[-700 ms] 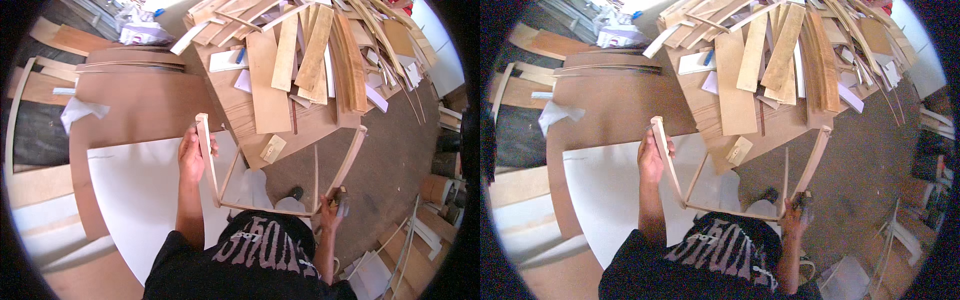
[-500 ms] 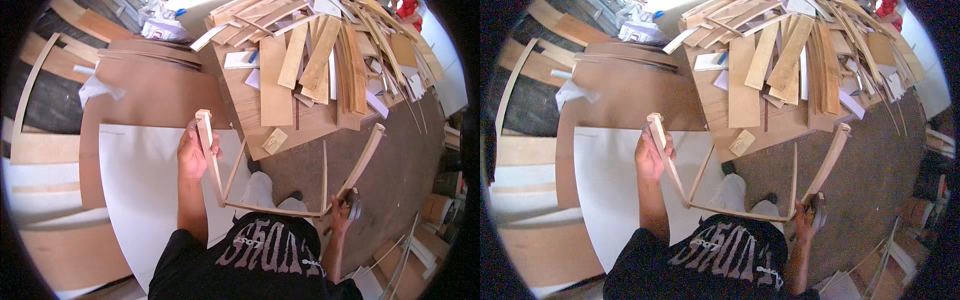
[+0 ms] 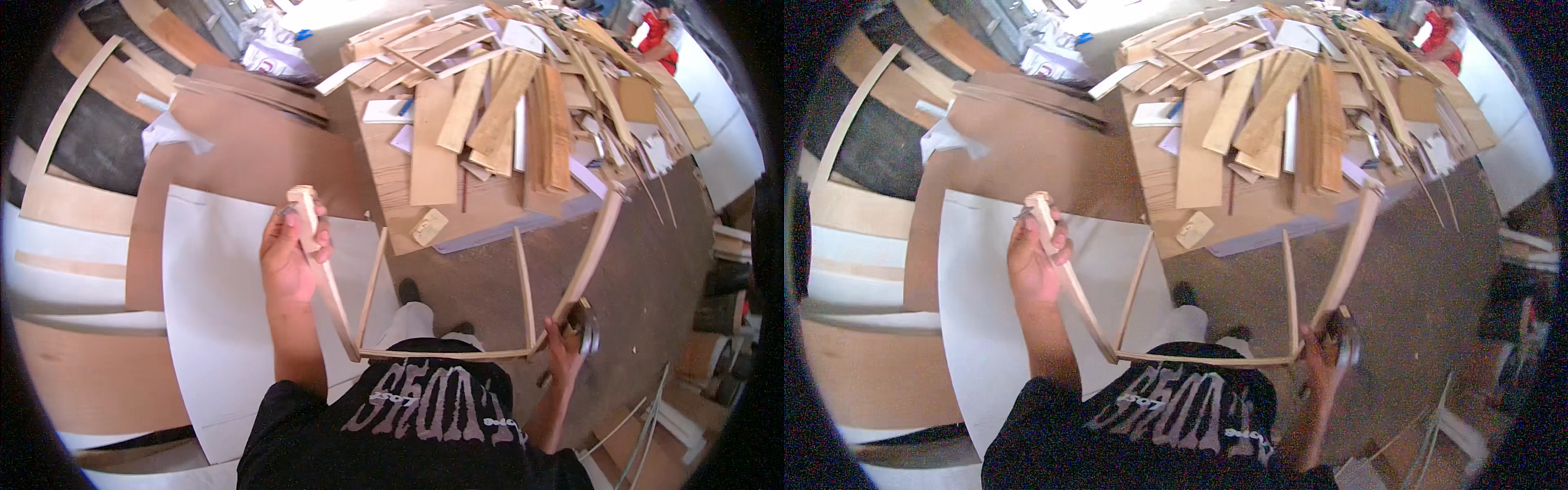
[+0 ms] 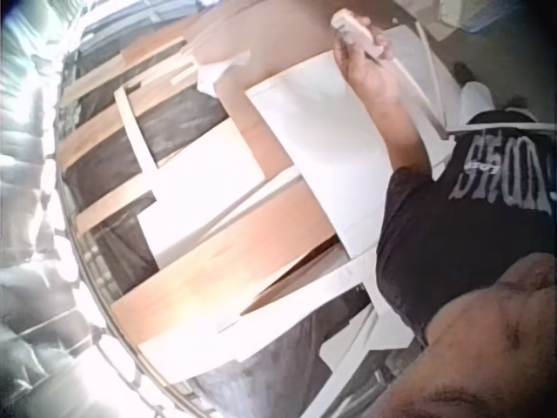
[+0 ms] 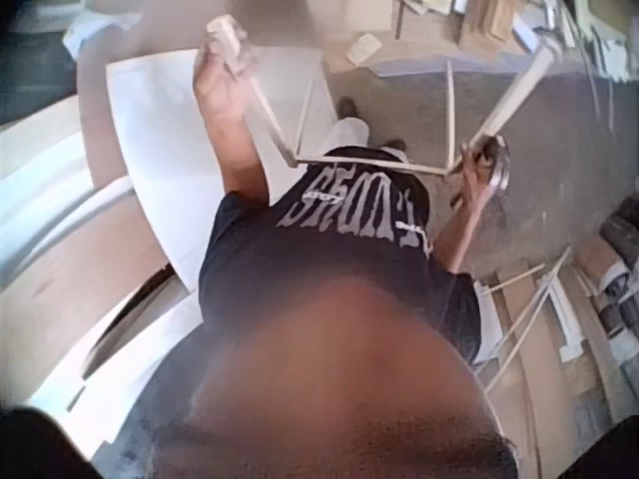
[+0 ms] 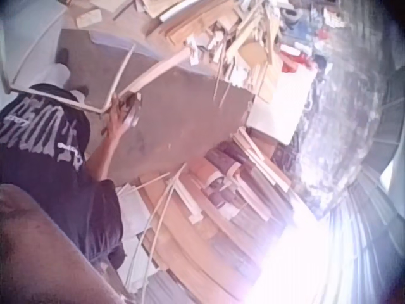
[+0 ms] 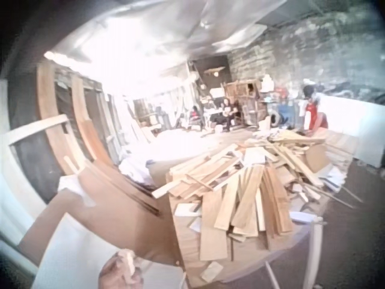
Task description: The person positions wooden pieces to build a frame structure and hammers nails into the joints using a hammer.
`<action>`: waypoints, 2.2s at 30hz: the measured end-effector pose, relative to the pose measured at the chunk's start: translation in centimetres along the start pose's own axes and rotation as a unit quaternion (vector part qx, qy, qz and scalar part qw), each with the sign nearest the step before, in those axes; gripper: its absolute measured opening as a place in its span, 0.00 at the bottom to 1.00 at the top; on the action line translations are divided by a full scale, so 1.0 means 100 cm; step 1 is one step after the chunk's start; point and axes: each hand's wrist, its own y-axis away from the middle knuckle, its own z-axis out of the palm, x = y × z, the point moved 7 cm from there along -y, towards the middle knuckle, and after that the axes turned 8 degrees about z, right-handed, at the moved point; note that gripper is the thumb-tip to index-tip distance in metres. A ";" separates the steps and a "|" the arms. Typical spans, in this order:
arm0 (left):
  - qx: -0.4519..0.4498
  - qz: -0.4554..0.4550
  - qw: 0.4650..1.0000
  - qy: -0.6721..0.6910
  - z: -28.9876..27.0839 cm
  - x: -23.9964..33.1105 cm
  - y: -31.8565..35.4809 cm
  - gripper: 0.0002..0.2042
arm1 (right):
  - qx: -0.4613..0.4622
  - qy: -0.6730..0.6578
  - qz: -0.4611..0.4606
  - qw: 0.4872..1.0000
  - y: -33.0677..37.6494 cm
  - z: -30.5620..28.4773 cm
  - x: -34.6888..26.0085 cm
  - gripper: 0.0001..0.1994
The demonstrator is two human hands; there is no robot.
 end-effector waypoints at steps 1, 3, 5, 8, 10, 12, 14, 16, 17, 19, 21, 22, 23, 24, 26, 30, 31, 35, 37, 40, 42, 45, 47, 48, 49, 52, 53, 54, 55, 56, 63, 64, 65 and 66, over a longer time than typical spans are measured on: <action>-0.006 -0.003 1.000 -0.004 0.001 0.000 -0.002 0.19 | 0.015 -0.032 0.040 0.999 -0.001 0.001 -0.004 0.29; -0.013 -0.016 1.000 -0.020 0.009 -0.003 -0.007 0.21 | 0.037 -0.060 0.080 0.994 -0.007 -0.001 -0.014 0.29; -0.007 -0.015 1.000 -0.026 0.017 -0.006 -0.010 0.20 | 0.009 -0.043 0.072 0.996 -0.012 -0.005 -0.033 0.29; -0.020 -0.028 0.999 -0.024 0.026 -0.018 -0.027 0.19 | -0.005 -0.023 0.096 0.995 -0.021 -0.012 -0.045 0.29; 0.029 -0.046 0.997 -0.059 0.023 -0.018 -0.035 0.19 | -0.024 -0.013 0.099 0.995 -0.033 -0.014 -0.061 0.29; 0.020 -0.063 0.996 -0.053 0.019 -0.026 -0.051 0.19 | -0.063 -0.100 0.150 0.982 -0.040 -0.011 -0.058 0.29; 0.011 -0.078 0.996 -0.046 0.016 -0.026 -0.064 0.18 | -0.071 -0.115 0.131 0.982 -0.042 -0.017 -0.064 0.29; -0.014 -0.100 0.994 -0.044 0.016 -0.023 -0.078 0.18 | -0.079 -0.134 0.110 0.982 -0.045 -0.020 -0.078 0.28; -0.020 -0.109 0.993 -0.037 0.016 -0.018 -0.086 0.17 | -0.088 -0.132 0.109 0.981 -0.045 -0.022 -0.090 0.29; -0.030 -0.120 0.992 -0.028 0.013 -0.013 -0.104 0.17 | -0.092 -0.127 0.102 0.982 -0.051 -0.031 -0.109 0.29; -0.047 -0.142 0.989 0.000 0.005 -0.011 -0.127 0.17 | -0.145 -0.084 0.152 0.974 -0.062 -0.033 -0.111 0.30; -0.049 -0.142 0.989 0.002 0.004 -0.009 -0.137 0.17 | -0.142 -0.083 0.152 0.974 -0.065 -0.034 -0.115 0.30; -0.051 -0.153 0.987 0.017 0.004 -0.009 -0.147 0.16 | -0.113 -0.096 0.145 0.978 -0.070 -0.038 -0.121 0.30; -0.054 -0.163 0.985 0.031 0.003 -0.009 -0.161 0.16 | -0.098 -0.106 0.138 0.980 -0.078 -0.038 -0.131 0.29; -0.070 -0.192 0.977 0.058 -0.014 -0.016 -0.193 0.15 | -0.081 -0.112 0.126 0.982 -0.096 -0.036 -0.152 0.28; -0.059 -0.172 0.981 0.075 -0.025 -0.025 -0.243 0.12 | -0.117 -0.177 0.050 0.976 -0.137 -0.024 -0.184 0.25; -0.048 -0.168 0.981 0.087 -0.032 -0.028 -0.258 0.13 | -0.112 -0.172 0.027 0.978 -0.149 -0.025 -0.187 0.23; -0.019 -0.172 0.977 0.121 -0.063 -0.048 -0.311 0.10 | -0.067 -0.158 -0.004 0.985 -0.180 -0.019 -0.197 0.21; 0.025 -0.185 0.971 0.148 -0.088 -0.061 -0.340 0.06 | -0.045 -0.160 0.005 0.986 -0.180 -0.006 -0.225 0.19; 0.003 -0.168 0.979 0.114 -0.108 -0.077 -0.375 0.16 | 0.003 -0.127 0.026 0.992 -0.188 0.009 -0.221 0.14; 0.014 -0.158 0.983 0.094 -0.111 -0.088 -0.387 0.16 | 0.101 -0.170 0.020 0.980 -0.178 0.014 -0.209 0.13; 0.058 -0.207 0.967 0.139 -0.113 -0.111 -0.404 0.13 | 0.154 -0.213 0.074 0.962 -0.160 0.043 -0.158 0.10; 0.058 -0.210 0.965 0.147 -0.133 -0.125 -0.419 0.13 | 0.146 -0.202 0.165 0.954 -0.141 0.079 -0.158 0.11; 0.053 -0.215 0.962 0.162 -0.135 -0.129 -0.425 0.14 | 0.144 -0.244 0.139 0.949 -0.137 0.095 -0.155 0.12; 0.077 -0.221 0.963 0.135 -0.132 -0.137 -0.422 0.15 | 0.150 -0.270 0.136 0.941 -0.132 0.112 -0.144 0.13; 0.058 -0.223 0.966 0.115 -0.115 -0.140 -0.419 0.17 | 0.154 -0.289 0.182 0.927 -0.117 0.158 -0.139 0.15; 0.063 -0.241 0.959 0.138 -0.107 -0.143 -0.419 0.18 | 0.154 -0.283 0.204 0.924 -0.114 0.171 -0.143 0.15; 0.059 -0.241 0.960 0.132 -0.102 -0.144 -0.419 0.18 | 0.131 -0.304 0.253 0.909 -0.109 0.185 -0.156 0.15; 0.054 -0.235 0.960 0.141 -0.095 -0.145 -0.421 0.18 | 0.135 -0.309 0.258 0.906 -0.107 0.197 -0.164 0.15; 0.049 -0.230 0.960 0.150 -0.088 -0.149 -0.426 0.18 | 0.139 -0.362 0.234 0.892 -0.108 0.208 -0.174 0.15; 0.024 -0.197 0.962 0.190 -0.076 -0.178 -0.458 0.16 | 0.169 -0.445 0.185 0.860 -0.120 0.230 -0.229 0.19; 0.018 -0.211 0.958 0.194 -0.073 -0.188 -0.454 0.16 | 0.213 -0.422 0.199 0.858 -0.123 0.228 -0.232 0.20; 0.012 -0.191 0.967 0.168 -0.073 -0.186 -0.447 0.15 | 0.206 -0.397 0.230 0.864 -0.122 0.229 -0.227 0.20; -0.001 -0.184 0.973 0.143 -0.065 -0.193 -0.444 0.15 | 0.257 -0.391 0.255 0.846 -0.119 0.226 -0.231 0.19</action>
